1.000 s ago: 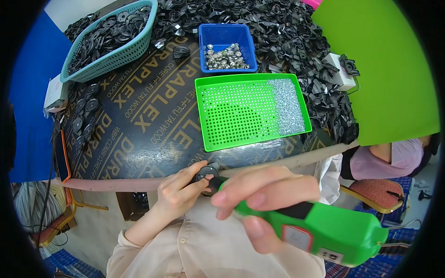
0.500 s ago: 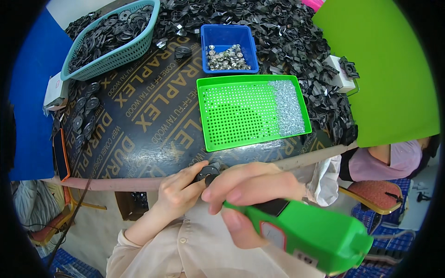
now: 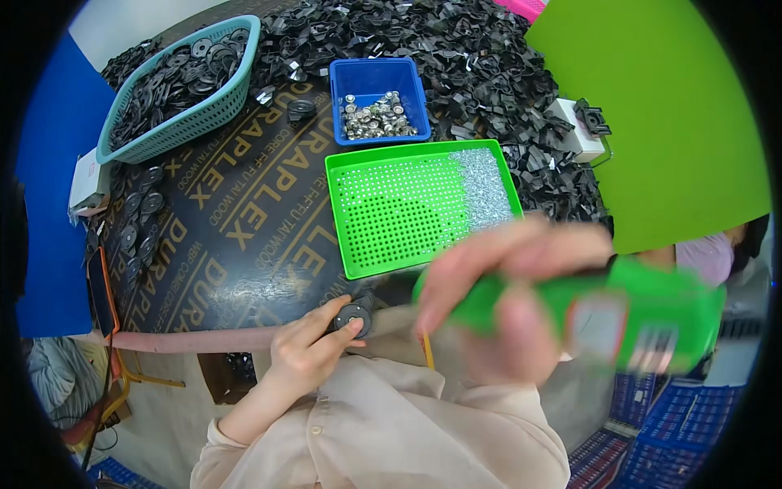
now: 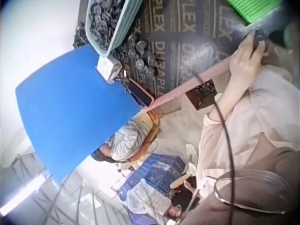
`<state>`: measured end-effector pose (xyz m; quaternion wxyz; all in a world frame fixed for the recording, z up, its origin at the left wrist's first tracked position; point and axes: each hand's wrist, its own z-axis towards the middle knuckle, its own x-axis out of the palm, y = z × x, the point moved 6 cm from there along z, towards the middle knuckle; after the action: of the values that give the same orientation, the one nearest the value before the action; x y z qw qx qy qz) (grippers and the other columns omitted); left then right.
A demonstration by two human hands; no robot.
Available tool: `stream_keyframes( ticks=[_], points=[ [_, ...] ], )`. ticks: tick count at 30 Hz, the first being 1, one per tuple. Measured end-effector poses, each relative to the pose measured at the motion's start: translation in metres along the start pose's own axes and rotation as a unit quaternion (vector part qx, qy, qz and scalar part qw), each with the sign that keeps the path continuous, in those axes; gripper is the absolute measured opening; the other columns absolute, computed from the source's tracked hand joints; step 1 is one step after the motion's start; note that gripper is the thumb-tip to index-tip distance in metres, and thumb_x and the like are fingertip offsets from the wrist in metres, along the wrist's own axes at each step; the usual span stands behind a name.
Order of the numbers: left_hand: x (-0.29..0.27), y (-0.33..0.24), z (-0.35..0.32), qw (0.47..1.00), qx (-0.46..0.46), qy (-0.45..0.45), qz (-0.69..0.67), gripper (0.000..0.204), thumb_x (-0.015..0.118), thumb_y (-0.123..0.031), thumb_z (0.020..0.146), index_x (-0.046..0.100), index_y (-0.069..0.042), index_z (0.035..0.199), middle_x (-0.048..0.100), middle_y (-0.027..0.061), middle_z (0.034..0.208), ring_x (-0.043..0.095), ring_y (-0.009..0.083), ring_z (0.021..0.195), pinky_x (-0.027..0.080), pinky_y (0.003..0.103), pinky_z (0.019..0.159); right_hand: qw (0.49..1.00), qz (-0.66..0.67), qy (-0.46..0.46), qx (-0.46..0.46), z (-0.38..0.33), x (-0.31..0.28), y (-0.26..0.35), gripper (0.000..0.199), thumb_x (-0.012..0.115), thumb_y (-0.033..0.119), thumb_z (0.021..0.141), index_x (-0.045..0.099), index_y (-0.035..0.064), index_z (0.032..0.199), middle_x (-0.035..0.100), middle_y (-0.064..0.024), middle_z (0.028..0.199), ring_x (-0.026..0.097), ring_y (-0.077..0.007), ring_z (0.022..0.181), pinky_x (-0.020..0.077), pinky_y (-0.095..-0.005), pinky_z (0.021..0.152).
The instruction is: Using an electric screwdriver to attach small metal parts to plastic components on a factory workbench.
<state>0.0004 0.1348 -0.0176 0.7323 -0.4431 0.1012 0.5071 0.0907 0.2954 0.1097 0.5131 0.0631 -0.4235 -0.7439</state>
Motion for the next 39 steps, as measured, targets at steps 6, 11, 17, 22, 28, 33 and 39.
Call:
stream_keyframes(
  ticks=[6,11,17,22,28,33,39],
  points=[
    [0.001,0.003,-0.002,1.000,-0.007,0.001,-0.003,0.027,0.082,-0.016,0.068,0.073,-0.008,0.093,0.069,0.0141,0.105,0.071,0.0241,0.082,0.058,0.029,0.064,0.964,-0.229,-0.094,-0.097,0.053,-0.055,-0.051,0.016,0.056,0.004,0.088,0.052,-0.0068,0.099,0.066,-0.0213,0.082,0.065,-0.0231,0.053,0.0519,-0.0292,0.054],
    [0.001,0.004,-0.002,1.000,-0.010,-0.003,-0.005,0.028,0.082,-0.016,0.068,0.073,-0.008,0.093,0.069,0.0137,0.106,0.071,0.0240,0.082,0.058,0.029,0.063,0.973,-0.200,-0.100,-0.062,0.055,-0.055,-0.062,0.014,0.057,0.001,0.087,0.051,-0.0073,0.096,0.065,-0.0262,0.084,0.060,-0.0251,0.045,0.0487,-0.0305,0.044],
    [0.001,0.004,-0.003,1.000,-0.012,0.001,-0.007,0.028,0.082,-0.016,0.068,0.073,-0.008,0.094,0.069,0.0140,0.107,0.071,0.0242,0.083,0.058,0.029,0.063,0.969,-0.220,-0.097,-0.058,0.056,-0.054,-0.064,0.014,0.057,0.003,0.087,0.052,-0.0066,0.096,0.065,-0.0256,0.081,0.060,-0.0240,0.044,0.0481,-0.0298,0.044],
    [0.001,0.005,-0.003,1.000,-0.015,0.004,-0.007,0.029,0.082,-0.016,0.068,0.073,-0.007,0.094,0.069,0.0140,0.107,0.071,0.0245,0.083,0.058,0.029,0.064,0.968,-0.225,-0.089,-0.061,0.055,-0.056,-0.064,0.013,0.057,0.003,0.087,0.052,-0.0061,0.095,0.065,-0.0253,0.081,0.060,-0.0232,0.045,0.0483,-0.0301,0.045],
    [0.000,0.005,-0.003,1.000,-0.015,0.006,-0.010,0.030,0.082,-0.016,0.068,0.073,-0.008,0.096,0.069,0.0141,0.108,0.071,0.0244,0.085,0.058,0.029,0.064,0.966,-0.233,-0.084,-0.071,0.056,-0.054,-0.065,0.013,0.055,0.002,0.087,0.052,-0.0060,0.096,0.064,-0.0252,0.080,0.060,-0.0225,0.045,0.0484,-0.0300,0.047],
    [0.000,0.004,-0.003,1.000,-0.014,0.010,-0.008,0.030,0.082,-0.016,0.069,0.073,-0.008,0.096,0.069,0.0141,0.107,0.072,0.0247,0.084,0.058,0.029,0.064,0.970,-0.222,-0.080,-0.064,0.056,-0.052,-0.065,0.011,0.055,0.002,0.087,0.052,-0.0063,0.095,0.064,-0.0250,0.080,0.060,-0.0224,0.046,0.0485,-0.0301,0.047],
    [0.000,0.005,-0.002,1.000,-0.017,0.010,-0.011,0.029,0.082,-0.015,0.069,0.073,-0.007,0.095,0.069,0.0144,0.107,0.072,0.0252,0.083,0.058,0.029,0.063,0.974,-0.200,-0.097,-0.046,0.057,-0.049,-0.064,0.011,0.057,0.001,0.085,0.054,-0.0078,0.090,0.064,-0.0162,0.067,0.061,-0.0193,0.049,0.0528,-0.0327,0.061]
  ],
)
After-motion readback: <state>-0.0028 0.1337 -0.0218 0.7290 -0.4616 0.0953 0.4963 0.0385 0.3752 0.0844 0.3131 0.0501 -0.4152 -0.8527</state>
